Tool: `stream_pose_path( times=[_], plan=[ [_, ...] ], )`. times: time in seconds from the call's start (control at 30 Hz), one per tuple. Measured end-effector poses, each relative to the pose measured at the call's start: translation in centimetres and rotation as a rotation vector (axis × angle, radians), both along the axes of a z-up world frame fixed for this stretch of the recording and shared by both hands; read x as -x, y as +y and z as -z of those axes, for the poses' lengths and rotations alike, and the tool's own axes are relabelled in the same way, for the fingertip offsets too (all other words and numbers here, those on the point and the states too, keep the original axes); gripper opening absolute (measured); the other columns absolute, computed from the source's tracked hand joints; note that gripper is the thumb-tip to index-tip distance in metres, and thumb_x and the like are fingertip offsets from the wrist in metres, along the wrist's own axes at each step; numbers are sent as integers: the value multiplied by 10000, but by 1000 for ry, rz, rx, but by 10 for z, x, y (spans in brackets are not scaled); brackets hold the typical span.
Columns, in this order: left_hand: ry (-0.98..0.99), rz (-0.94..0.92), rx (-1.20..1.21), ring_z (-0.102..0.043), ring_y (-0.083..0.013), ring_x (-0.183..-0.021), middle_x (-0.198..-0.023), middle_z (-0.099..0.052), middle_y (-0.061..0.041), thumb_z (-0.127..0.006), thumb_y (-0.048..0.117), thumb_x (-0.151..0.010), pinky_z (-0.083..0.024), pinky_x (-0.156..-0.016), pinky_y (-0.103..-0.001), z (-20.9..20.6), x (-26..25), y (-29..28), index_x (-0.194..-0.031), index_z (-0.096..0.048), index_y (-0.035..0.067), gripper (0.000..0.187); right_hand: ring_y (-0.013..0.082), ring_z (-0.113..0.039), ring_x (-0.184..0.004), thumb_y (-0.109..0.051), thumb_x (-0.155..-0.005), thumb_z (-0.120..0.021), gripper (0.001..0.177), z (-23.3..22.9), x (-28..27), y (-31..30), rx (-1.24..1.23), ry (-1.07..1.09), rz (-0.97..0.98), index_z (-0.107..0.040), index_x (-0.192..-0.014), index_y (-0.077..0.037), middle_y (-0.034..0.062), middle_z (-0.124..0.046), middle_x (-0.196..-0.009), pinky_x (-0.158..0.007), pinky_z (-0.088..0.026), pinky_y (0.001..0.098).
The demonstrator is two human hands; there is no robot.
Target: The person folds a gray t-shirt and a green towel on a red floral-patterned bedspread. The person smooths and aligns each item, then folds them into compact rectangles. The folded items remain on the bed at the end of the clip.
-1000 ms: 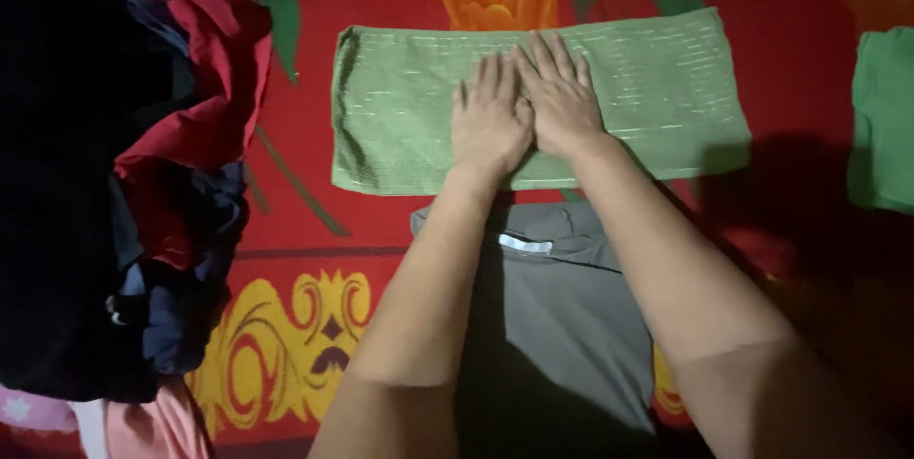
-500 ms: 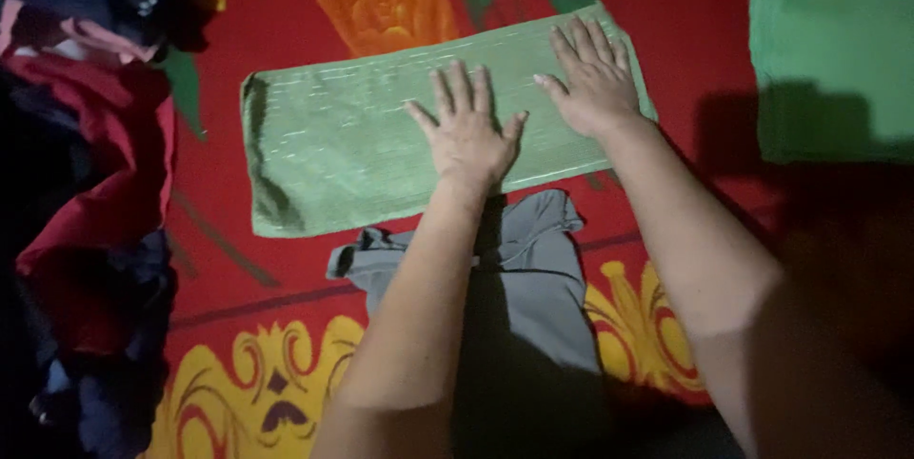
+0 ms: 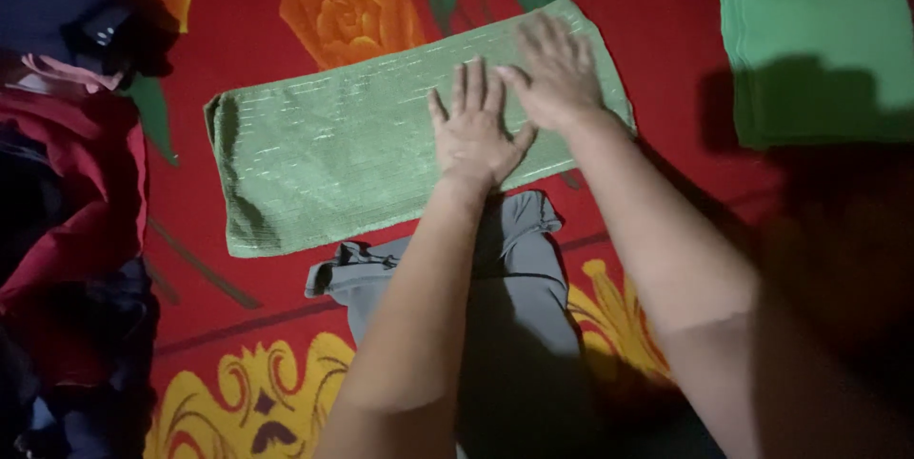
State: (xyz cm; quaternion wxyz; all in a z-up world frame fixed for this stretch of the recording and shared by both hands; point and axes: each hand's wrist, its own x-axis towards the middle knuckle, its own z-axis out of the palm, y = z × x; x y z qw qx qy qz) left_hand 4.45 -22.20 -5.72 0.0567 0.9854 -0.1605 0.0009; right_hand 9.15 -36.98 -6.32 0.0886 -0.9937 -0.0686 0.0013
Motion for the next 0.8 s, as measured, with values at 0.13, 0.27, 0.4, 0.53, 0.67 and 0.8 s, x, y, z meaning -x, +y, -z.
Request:
stream_pose_path(
  times=[0.13, 0.27, 0.4, 0.53, 0.67, 0.8],
  plan=[
    [-37, -103, -7, -46, -285, -1577, -1714, -117, -104, -311, 854, -884, -25, -1224, -647, 0, 4, 24, -1635, -184, 153, 1036, 351, -45, -1556, -591, -1054, -249, 772, 10, 4, -6, 21, -69, 105, -230, -1634, -82, 166, -132, -1704, -1231, -53, 563],
    [-20, -190, 21, -31, -293, -1581, -1719, -87, -117, -366, 844, -877, -22, -1221, -648, -3, 6, 46, -1642, -193, 142, 1053, 399, -69, -1552, -598, -1040, -325, 800, 4, 37, -2, -17, -85, 124, -250, -1627, -59, 208, -202, -1689, -1209, -89, 585],
    [134, -244, 24, -45, -265, -1610, -1744, -97, -87, -396, 786, -901, -47, -1269, -596, -40, 23, 43, -1667, -194, 219, 975, 399, -119, -1570, -637, -1046, -355, 794, -11, 69, 4, -56, -4, 211, -279, -1640, -116, 204, -228, -1692, -1224, -84, 598],
    [101, -248, 73, -84, -285, -1604, -1735, -140, -101, -406, 762, -910, -57, -1268, -596, -39, 29, 43, -1650, -241, 204, 941, 393, -172, -1552, -625, -1039, -398, 769, -9, 76, 11, -45, -84, 294, -362, -1603, -103, 202, -292, -1664, -1203, -119, 610],
    [109, -258, 8, -69, -282, -1604, -1733, -139, -110, -371, 769, -916, -64, -1263, -596, -33, 20, 40, -1657, -210, 199, 949, 403, -267, -1521, -565, -1022, -454, 743, 13, 71, 11, 5, -310, 254, -419, -1566, -61, 213, -371, -1627, -1176, -189, 629],
    [141, -264, 133, -151, -279, -1594, -1705, -235, -122, -510, 653, -923, -123, -1244, -627, -30, -1, 17, -1621, -311, 187, 863, 374, -338, -1491, -456, -986, -589, 740, 11, 65, 14, 156, -294, 275, -431, -1548, -2, 200, -410, -1600, -1161, -322, 567]
  ],
)
